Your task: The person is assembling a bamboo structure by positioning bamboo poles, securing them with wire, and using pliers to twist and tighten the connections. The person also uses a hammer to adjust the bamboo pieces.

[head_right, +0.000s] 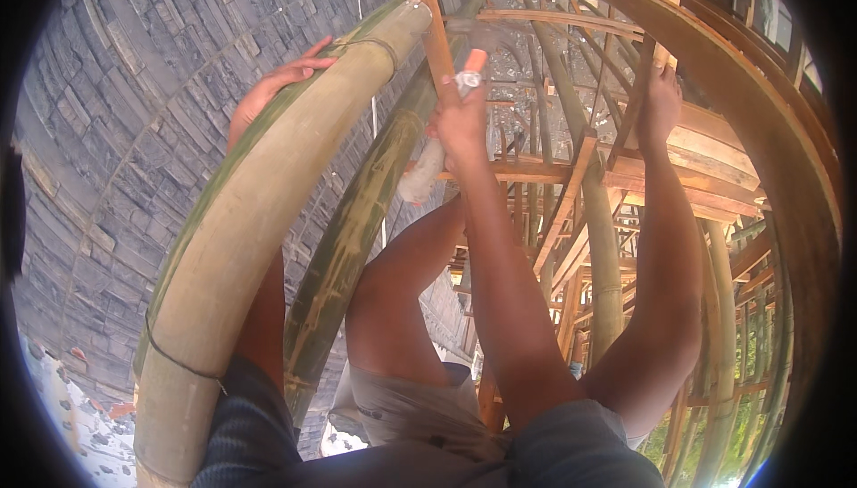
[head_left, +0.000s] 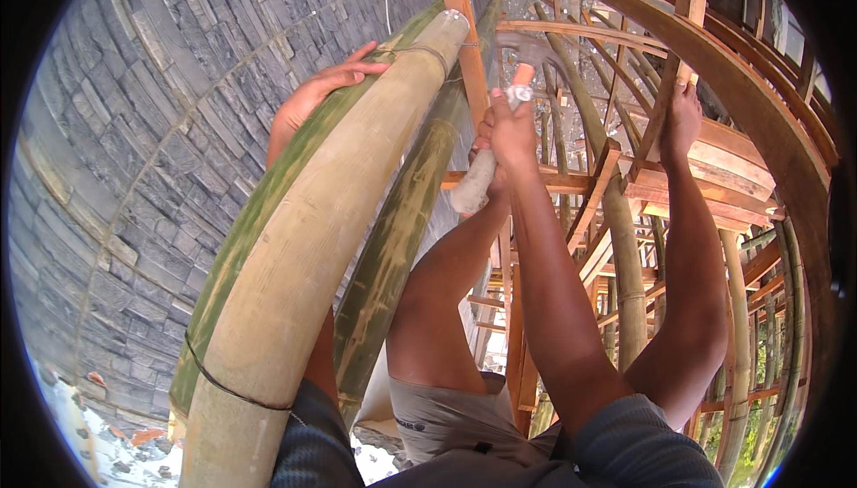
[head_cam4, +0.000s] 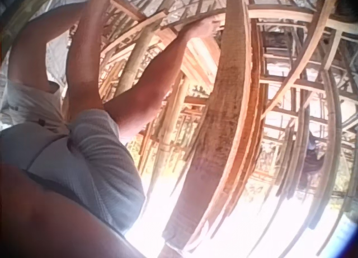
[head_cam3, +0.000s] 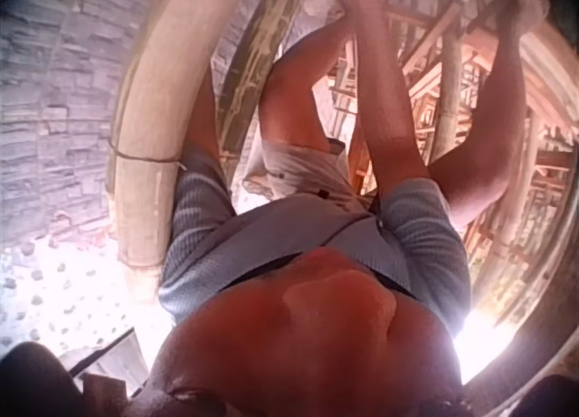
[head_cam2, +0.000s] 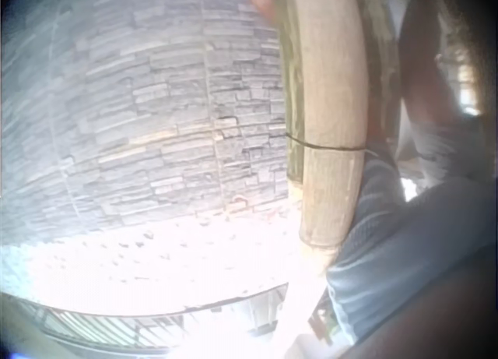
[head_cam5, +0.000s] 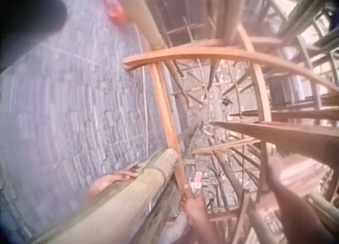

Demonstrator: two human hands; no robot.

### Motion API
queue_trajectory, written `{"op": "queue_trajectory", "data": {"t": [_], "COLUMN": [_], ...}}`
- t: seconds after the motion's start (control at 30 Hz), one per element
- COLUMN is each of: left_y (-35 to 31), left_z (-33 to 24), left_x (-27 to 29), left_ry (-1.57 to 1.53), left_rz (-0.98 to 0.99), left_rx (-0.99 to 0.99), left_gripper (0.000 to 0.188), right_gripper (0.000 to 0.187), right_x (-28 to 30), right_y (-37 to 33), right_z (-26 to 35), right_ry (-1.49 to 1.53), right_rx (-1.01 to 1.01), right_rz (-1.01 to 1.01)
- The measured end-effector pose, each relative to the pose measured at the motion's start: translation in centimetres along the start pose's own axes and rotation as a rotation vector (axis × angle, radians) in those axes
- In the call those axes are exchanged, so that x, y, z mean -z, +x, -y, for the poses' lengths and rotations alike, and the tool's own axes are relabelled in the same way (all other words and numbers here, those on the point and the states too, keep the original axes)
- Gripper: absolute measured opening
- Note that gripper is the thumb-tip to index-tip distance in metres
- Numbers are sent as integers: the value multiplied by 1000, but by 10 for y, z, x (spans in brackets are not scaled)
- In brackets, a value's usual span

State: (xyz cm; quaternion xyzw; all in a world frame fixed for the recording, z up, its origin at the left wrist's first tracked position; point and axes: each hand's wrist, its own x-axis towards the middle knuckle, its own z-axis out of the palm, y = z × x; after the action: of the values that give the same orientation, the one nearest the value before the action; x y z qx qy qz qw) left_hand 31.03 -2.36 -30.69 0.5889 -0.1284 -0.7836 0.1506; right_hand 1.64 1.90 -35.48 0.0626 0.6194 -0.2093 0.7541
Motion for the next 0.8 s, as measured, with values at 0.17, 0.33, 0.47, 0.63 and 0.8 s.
{"op": "queue_trajectory", "data": {"t": [0.17,0.33,0.47,0.63,0.8], "left_y": [6,1,2,-3,-1], "left_z": [0,13,2,0,8], "left_x": [7,12,4,-12,10], "left_ry": [8,96,2,-93,-4], "left_rz": [40,54,10,-17,-1], "left_rx": [23,-55,-3,-34,8], "left_gripper": [38,38,38,37,37], "right_gripper": [20,20,21,23,39], "right_x": [1,6,11,-10,2], "right_y": [4,-12,0,21,-12], "right_z": [3,-19,-36,-5,-28], "right_ry": [223,-35,311,-195,161], "right_rx": [101,-115,111,25,224], "right_rz": [-187,18,-265,6,-303]}}
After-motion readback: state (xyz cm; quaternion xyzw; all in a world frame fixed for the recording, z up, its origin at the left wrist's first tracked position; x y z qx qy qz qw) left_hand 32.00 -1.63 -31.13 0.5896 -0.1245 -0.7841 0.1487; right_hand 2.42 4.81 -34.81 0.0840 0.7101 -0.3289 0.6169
